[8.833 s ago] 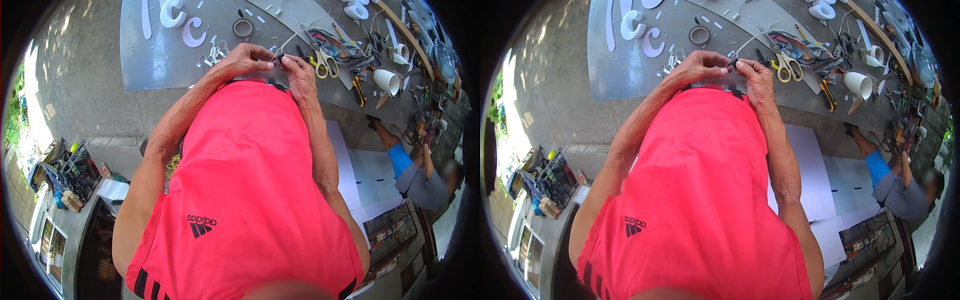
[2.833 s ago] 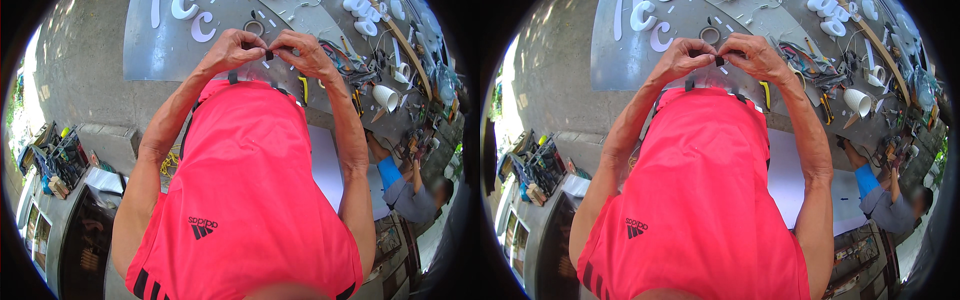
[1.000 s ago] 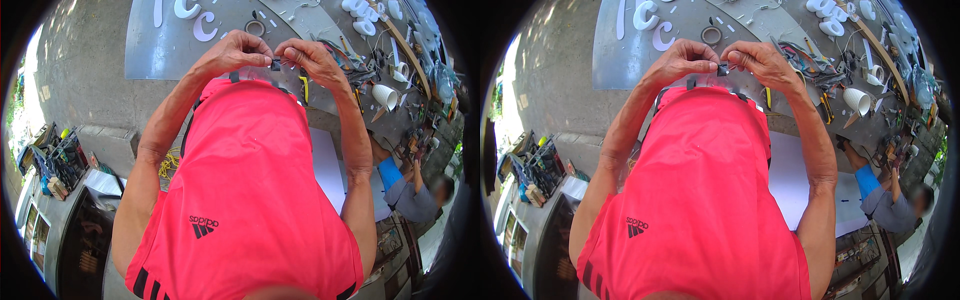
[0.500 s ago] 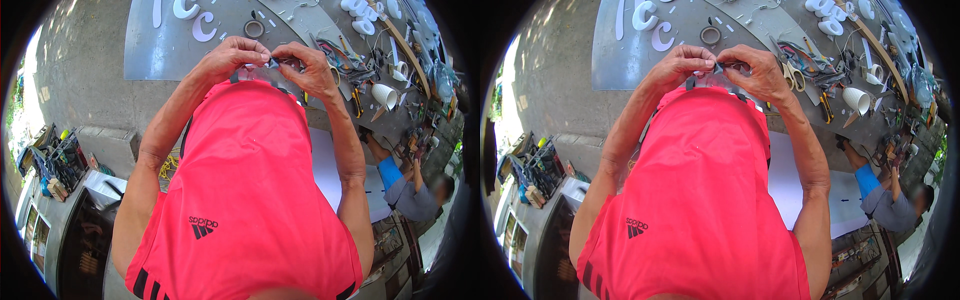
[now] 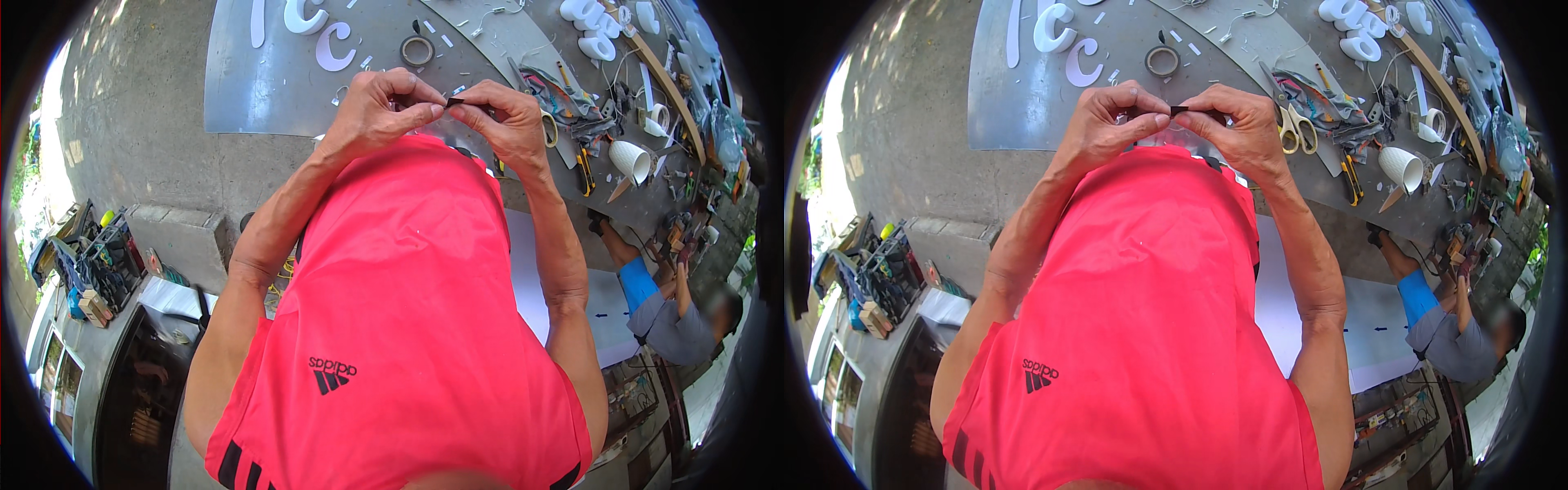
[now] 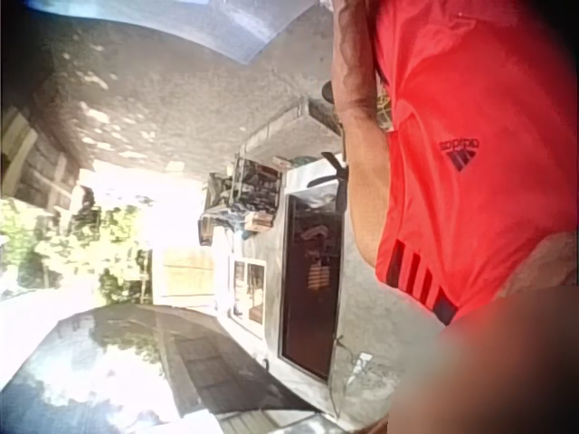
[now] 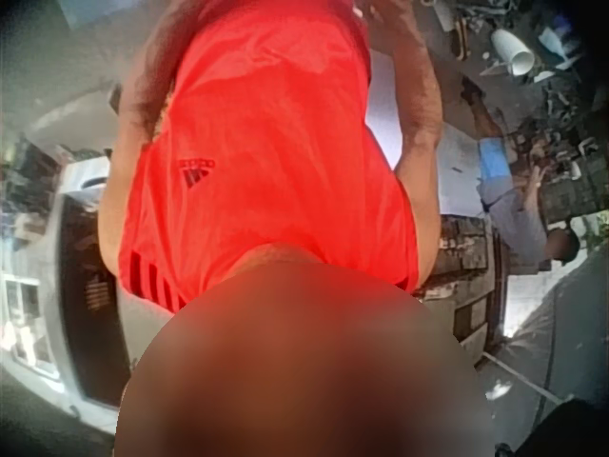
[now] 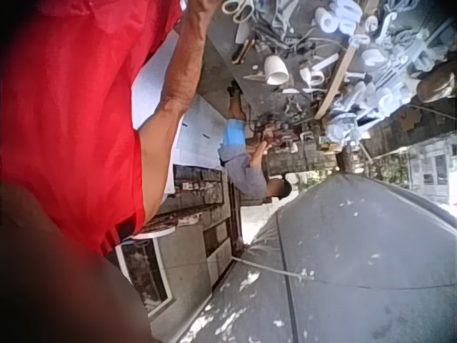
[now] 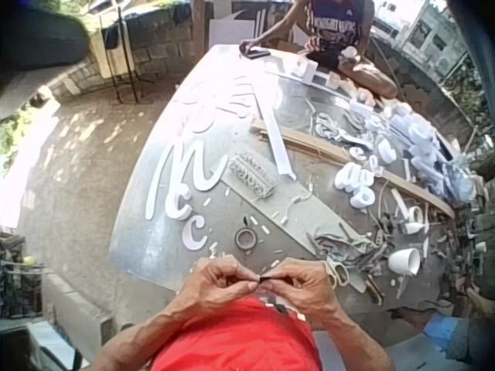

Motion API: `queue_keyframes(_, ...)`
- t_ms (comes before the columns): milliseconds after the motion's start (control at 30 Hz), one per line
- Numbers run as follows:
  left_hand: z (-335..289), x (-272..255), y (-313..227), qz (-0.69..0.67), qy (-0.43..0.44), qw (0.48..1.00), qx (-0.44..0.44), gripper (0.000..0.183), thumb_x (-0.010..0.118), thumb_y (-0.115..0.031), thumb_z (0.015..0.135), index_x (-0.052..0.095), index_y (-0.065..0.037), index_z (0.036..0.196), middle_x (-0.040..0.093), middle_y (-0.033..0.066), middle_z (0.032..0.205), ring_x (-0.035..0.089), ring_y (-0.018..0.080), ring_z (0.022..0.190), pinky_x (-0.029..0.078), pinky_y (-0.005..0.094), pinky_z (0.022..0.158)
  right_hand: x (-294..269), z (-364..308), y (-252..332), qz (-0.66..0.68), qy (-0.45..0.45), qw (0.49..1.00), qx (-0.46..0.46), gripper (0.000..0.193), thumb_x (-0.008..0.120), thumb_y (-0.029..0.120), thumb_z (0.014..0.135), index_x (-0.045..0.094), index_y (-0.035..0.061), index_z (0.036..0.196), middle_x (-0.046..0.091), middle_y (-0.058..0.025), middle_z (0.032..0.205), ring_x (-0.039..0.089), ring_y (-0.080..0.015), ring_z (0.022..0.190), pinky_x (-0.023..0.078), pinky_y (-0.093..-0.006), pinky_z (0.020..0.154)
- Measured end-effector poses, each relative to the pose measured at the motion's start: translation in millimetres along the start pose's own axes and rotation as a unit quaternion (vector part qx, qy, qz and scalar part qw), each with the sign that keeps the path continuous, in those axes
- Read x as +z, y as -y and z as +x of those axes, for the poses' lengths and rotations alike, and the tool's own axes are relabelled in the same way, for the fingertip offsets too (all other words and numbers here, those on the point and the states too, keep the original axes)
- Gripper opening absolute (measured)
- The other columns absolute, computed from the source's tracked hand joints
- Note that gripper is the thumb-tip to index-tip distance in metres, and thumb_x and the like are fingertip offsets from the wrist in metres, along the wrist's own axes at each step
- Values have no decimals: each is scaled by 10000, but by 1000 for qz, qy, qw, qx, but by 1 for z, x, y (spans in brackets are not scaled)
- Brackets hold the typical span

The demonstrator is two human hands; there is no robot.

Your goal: Assembling and wiring LED modules into plastic channel letters for signage.

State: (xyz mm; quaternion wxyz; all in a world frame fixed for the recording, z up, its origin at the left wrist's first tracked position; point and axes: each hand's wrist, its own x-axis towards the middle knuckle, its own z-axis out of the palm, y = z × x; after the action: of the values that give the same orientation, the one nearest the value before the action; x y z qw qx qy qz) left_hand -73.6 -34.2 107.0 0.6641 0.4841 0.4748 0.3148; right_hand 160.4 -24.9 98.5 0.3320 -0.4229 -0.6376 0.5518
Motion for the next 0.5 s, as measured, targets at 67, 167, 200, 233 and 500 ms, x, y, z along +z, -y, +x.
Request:
queue_keyframes(67,1,3,-2,71,-22,996,40,125,814,-132,849,800,-57,948,703,21,748,609,63,693,471,242,580,-1,-1,3,31,0,998,61,156,809,82,868,770,14,1003,714,-11,857,619,-58,766,480,-217,636)
queue_keyframes(167,1,6,3,140,-61,979,136,99,809,-80,798,798,-74,896,702,36,728,611,112,691,490,271,601,-5,2,12,84,16,982,167,168,820,124,874,761,0,970,698,8,854,603,-42,764,478,-206,648)
queue_keyframes(200,1,7,3,167,-57,969,175,95,794,-38,798,788,-64,889,716,29,767,600,117,710,489,269,614,-6,3,15,106,31,971,213,173,823,135,875,756,-3,957,693,12,854,600,-41,760,484,-206,658)
queue_keyframes(233,1,8,3,194,-53,956,213,102,779,4,799,778,-54,882,729,22,806,589,123,729,488,266,627,-7,4,18,106,31,971,213,173,823,135,875,756,-3,957,693,12,854,600,-41,760,484,-206,658)
queue_keyframes(500,1,10,-1,154,-37,970,184,92,821,-53,806,781,-49,890,729,31,815,602,131,750,495,270,655,0,-4,20,180,-10,955,235,186,799,130,900,685,7,979,660,7,814,599,-48,748,486,-198,655)
